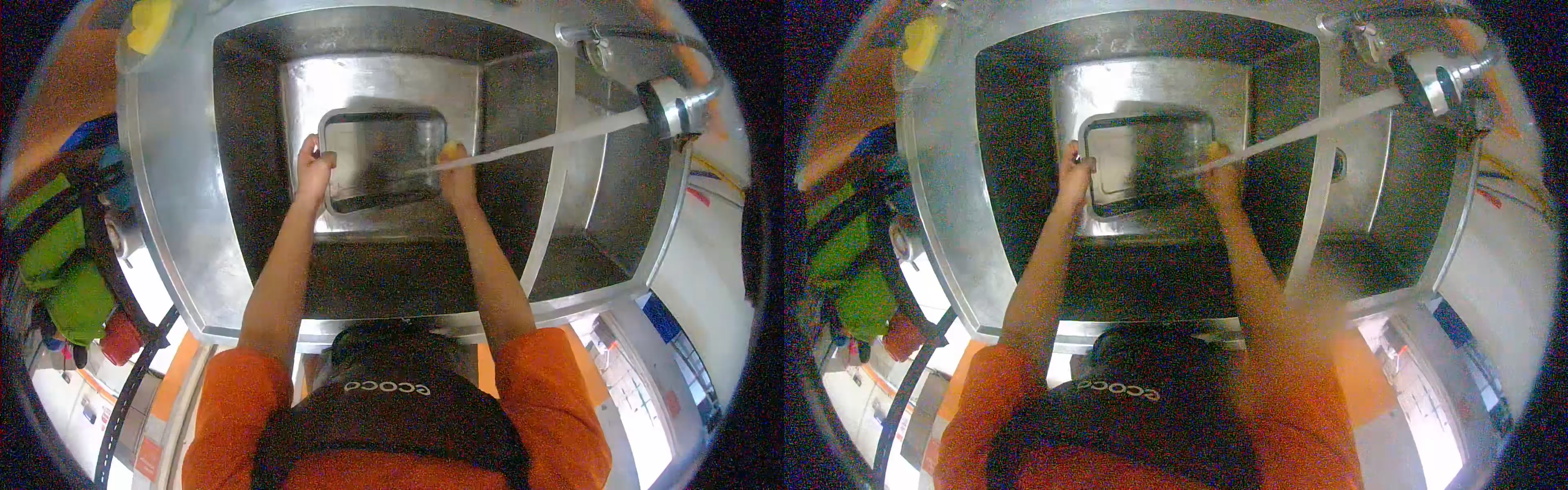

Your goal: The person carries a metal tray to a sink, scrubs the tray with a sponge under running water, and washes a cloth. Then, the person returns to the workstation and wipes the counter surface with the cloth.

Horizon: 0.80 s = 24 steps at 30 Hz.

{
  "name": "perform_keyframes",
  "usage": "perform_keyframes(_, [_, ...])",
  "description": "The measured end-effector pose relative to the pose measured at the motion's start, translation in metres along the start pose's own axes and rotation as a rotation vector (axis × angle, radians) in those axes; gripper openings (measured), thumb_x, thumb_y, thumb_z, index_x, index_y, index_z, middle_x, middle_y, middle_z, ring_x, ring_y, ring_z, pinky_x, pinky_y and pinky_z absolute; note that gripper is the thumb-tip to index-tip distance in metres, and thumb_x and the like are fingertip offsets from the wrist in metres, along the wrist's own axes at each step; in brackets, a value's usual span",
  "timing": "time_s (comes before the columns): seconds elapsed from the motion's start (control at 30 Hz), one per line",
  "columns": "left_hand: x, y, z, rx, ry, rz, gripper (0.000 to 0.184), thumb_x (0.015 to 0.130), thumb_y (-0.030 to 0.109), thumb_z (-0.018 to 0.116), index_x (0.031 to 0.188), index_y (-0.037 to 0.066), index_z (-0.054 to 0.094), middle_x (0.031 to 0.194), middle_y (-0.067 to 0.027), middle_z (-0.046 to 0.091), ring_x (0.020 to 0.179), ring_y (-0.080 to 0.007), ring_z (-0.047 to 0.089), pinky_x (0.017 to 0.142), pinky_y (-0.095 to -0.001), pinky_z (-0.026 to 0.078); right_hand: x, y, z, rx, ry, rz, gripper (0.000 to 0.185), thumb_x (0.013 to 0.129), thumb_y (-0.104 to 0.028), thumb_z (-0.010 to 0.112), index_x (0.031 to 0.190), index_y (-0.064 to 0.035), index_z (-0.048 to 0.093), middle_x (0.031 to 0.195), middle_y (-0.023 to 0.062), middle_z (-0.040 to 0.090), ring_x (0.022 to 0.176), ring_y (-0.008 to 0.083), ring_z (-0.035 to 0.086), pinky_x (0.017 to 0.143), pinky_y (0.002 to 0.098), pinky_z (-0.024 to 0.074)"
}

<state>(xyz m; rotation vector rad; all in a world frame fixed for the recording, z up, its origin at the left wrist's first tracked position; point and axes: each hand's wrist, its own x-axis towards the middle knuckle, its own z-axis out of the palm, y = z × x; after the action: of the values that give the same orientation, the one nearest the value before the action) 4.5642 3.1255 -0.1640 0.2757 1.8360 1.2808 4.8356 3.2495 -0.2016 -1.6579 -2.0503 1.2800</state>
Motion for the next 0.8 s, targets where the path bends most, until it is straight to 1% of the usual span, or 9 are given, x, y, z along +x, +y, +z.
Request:
perform_keyframes(0.1, [0.018, -0.049, 0.004, 0.224, -0.023, -0.008, 0.041, 0.076, -0.004, 0.056, 0.115, 0.006, 0.053, 0.092, -0.0097, 0.058, 0.08, -0.0186, 0.056, 0.07, -0.0326, 0.047, 0.006, 0.04, 0.025, -0.496, 0.153, -0.377, 0.027, 0.092, -0.018, 0.059, 0.113, -0.0027, 0.051, 0.085, 0.0152, 0.057, 0.081, 0.0329, 0.059, 0.073, 0.0454, 0.0493])
perform_keyframes(0.2, [0.01, -0.043, 0.021, 0.76, 0.29, 0.619, 0.051, 0.075, 0.001, 0.062, 0.125, 0.005, 0.051, 0.112, -0.0193, 0.054, 0.096, -0.0288, 0.054, 0.084, -0.0378, 0.046, 0.022, 0.047, 0.04, -0.619, 0.135, -0.426, 0.03, 0.09, -0.014, 0.058, 0.117, -0.0044, 0.051, 0.092, 0.0167, 0.055, 0.085, 0.0351, 0.057, 0.076, 0.0467, 0.0482])
perform_keyframes(0.23, [0.001, -0.045, 0.026, 0.801, 0.284, 0.527, 0.057, 0.077, 0.0, 0.061, 0.132, 0.004, 0.048, 0.129, -0.0211, 0.045, 0.117, -0.0356, 0.046, 0.101, -0.0421, 0.039, 0.027, 0.042, 0.045, -0.606, 0.131, -0.394, 0.031, 0.09, -0.013, 0.058, 0.119, -0.0049, 0.051, 0.094, 0.0172, 0.055, 0.086, 0.0358, 0.056, 0.077, 0.0471, 0.0478])
perform_keyframes(0.37, [0.009, -0.081, 0.031, 1.101, -0.348, 0.677, 0.053, 0.079, -0.005, 0.051, 0.132, 0.005, 0.051, 0.144, -0.0147, 0.039, 0.135, -0.0332, 0.036, 0.114, -0.041, 0.031, 0.036, 0.005, 0.067, -0.373, 0.184, -0.26, 0.038, 0.087, -0.007, 0.057, 0.124, -0.0072, 0.05, 0.103, 0.0193, 0.053, 0.09, 0.0387, 0.053, 0.081, 0.0488, 0.0462])
perform_keyframes(0.47, [0.02, -0.085, 0.031, 0.898, -0.327, 0.449, 0.05, 0.081, -0.001, 0.052, 0.13, 0.009, 0.053, 0.147, -0.0139, 0.037, 0.136, -0.0325, 0.035, 0.113, -0.043, 0.031, 0.042, 0.005, 0.062, 0.57, -0.293, -0.01, 0.035, 0.082, -0.001, 0.055, 0.116, -0.0088, 0.061, 0.112, 0.0186, 0.056, 0.099, 0.0377, 0.054, 0.086, 0.0468, 0.0453])
perform_keyframes(0.5, [0.019, -0.062, 0.032, 1.183, -0.218, 0.688, 0.046, 0.083, 0.0, 0.051, 0.127, 0.012, 0.057, 0.144, -0.015, 0.04, 0.133, -0.0343, 0.039, 0.109, -0.0464, 0.034, 0.034, 0.003, 0.083, 0.139, -0.271, -0.317, 0.032, 0.082, -0.003, 0.055, 0.112, -0.009, 0.064, 0.114, 0.0184, 0.056, 0.1, 0.0371, 0.055, 0.086, 0.0467, 0.0459])
perform_keyframes(0.6, [0.049, -0.042, 0.022, 1.137, 0.115, 0.524, 0.065, 0.073, 0.006, 0.069, 0.133, 0.019, 0.049, 0.129, -0.0174, 0.049, 0.116, -0.0374, 0.048, 0.097, -0.0474, 0.042, 0.02, 0.009, 0.108, -0.469, -0.151, -0.689, 0.026, 0.079, -0.008, 0.056, 0.101, -0.0096, 0.07, 0.116, 0.0149, 0.06, 0.103, 0.0341, 0.057, 0.087, 0.0461, 0.0465])
perform_keyframes(0.7, [0.061, -0.042, 0.015, 1.109, -0.099, 0.418, 0.075, 0.067, 0.007, 0.076, 0.134, 0.021, 0.046, 0.12, -0.015, 0.052, 0.11, -0.0371, 0.051, 0.093, -0.0456, 0.045, 0.016, -0.013, 0.132, -0.263, -0.276, -0.569, 0.029, 0.078, -0.01, 0.059, 0.105, -0.0103, 0.07, 0.119, 0.0124, 0.059, 0.107, 0.033, 0.055, 0.091, 0.0503, 0.043])
perform_keyframes(0.8, [0.073, -0.052, 0.022, 1.211, -0.021, 0.373, 0.075, 0.064, 0.01, 0.079, 0.132, 0.021, 0.048, 0.115, -0.012, 0.054, 0.105, -0.0345, 0.053, 0.089, -0.0437, 0.047, 0.009, -0.021, 0.15, -0.258, -0.364, -0.527, 0.03, 0.079, -0.014, 0.061, 0.107, -0.0121, 0.07, 0.122, 0.0101, 0.057, 0.11, 0.0321, 0.052, 0.095, 0.0545, 0.0394])
